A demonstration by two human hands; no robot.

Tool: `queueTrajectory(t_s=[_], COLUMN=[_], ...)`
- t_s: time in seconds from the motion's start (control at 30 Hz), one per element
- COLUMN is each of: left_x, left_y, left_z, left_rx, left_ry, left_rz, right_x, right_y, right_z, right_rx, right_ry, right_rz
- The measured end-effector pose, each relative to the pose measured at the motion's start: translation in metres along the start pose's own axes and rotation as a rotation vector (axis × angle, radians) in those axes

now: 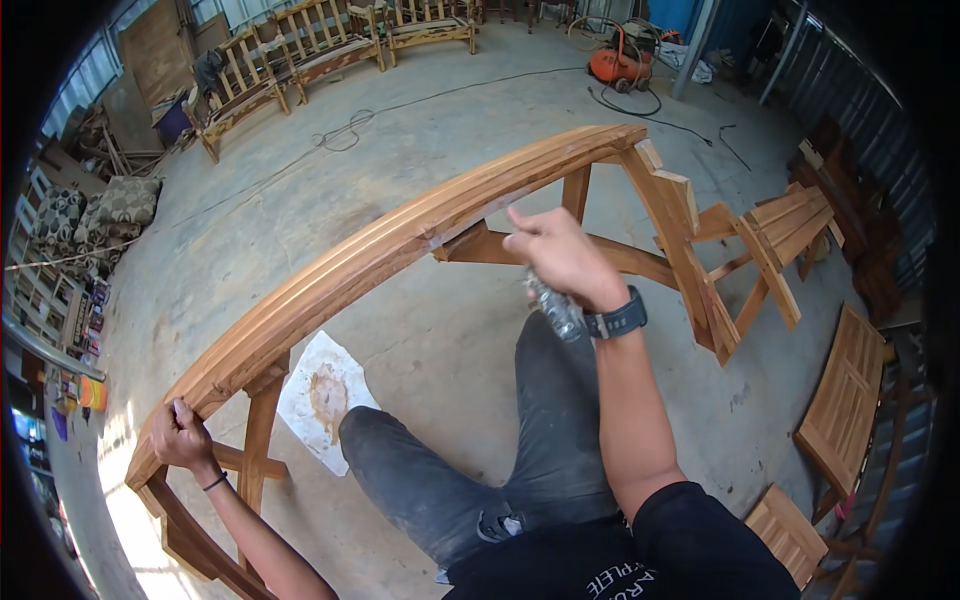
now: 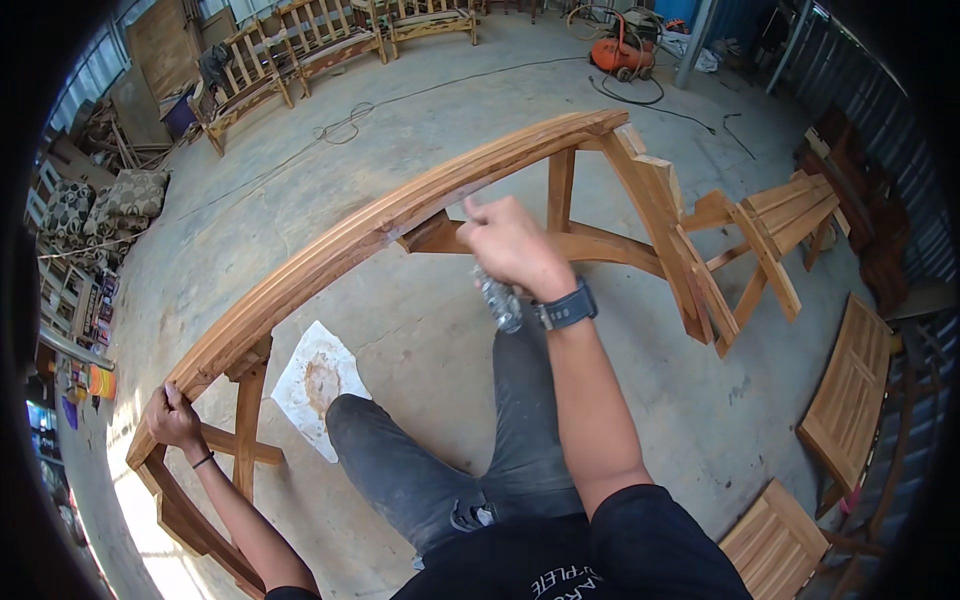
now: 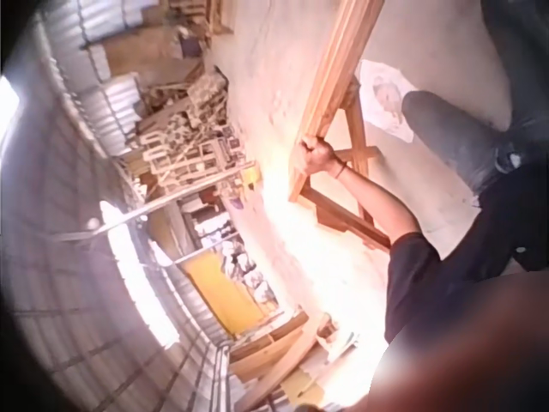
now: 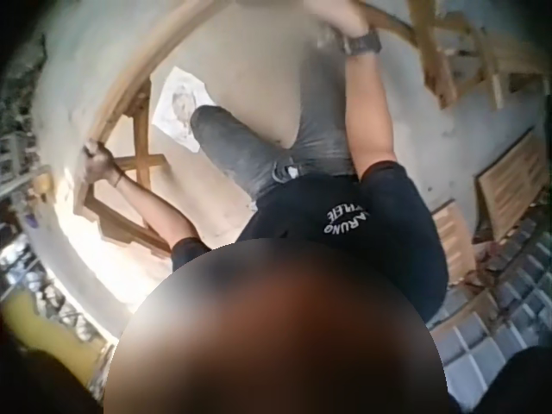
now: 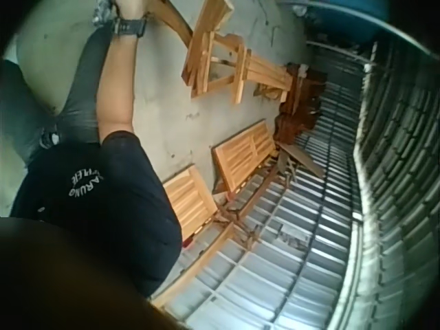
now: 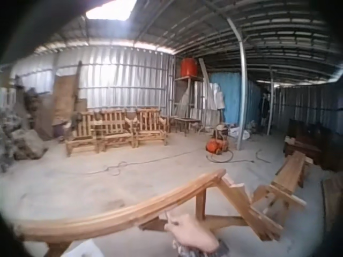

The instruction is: Apply wood putty to joints and imperfections on a wooden furniture frame using a putty knife.

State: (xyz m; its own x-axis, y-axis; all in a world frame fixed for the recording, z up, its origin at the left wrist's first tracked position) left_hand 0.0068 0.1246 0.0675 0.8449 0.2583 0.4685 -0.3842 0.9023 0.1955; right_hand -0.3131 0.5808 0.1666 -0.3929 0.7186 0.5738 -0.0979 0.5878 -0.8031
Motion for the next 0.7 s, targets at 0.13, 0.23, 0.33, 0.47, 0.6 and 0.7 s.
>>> queueTrajectory(t_s=[0.13, 0.23, 0.33, 0.47, 0.6, 0.7], left_x=[-0.001, 0.000, -0.001, 0.001, 0.002, 0.014], left_y=[-0.028, -0.046, -0.053, -0.058, -0.054, -0.050], left_z=[-0.007, -0.014, -0.017, -0.017, -0.014, -0.016], left_rx=[0.041, 0.047, 0.052, 0.092, 0.146, 0.115], left_ry=[-0.057, -0.077, -0.093, -0.141, -0.162, -0.137], left_rz=[0.095, 0.098, 0.120, 0.145, 0.094, 0.043], right_x=[-0.044, -0.034, 0.003, 0.046, 0.057, 0.049], right_y=[-0.005, 0.007, 0.027, 0.069, 0.111, 0.123], right_z=[-0.023, -0.047, -0.071, -0.076, -0.064, -0.052], right_rx=[0.189, 0.193, 0.107, 0.068, 0.024, 0.037], right_ry=[-0.267, -0.280, -0.247, -0.183, -0.121, -0.182], right_rz=[0.085, 0.008, 0.017, 0.182, 0.316, 0.335])
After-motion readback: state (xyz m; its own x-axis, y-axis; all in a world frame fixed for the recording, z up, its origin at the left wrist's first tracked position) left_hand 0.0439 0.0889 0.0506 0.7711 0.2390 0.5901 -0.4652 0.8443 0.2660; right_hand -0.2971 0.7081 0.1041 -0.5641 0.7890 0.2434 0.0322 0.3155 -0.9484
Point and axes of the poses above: each hand's wrist, its own z-axis towards the middle knuckle, its own x-axis out of the back of the hand, y = z × x, the point moved 2 cm from there along z, towards the middle knuckle, and after that the axes turned 10 degrees about -z, right-handed, at the moved point
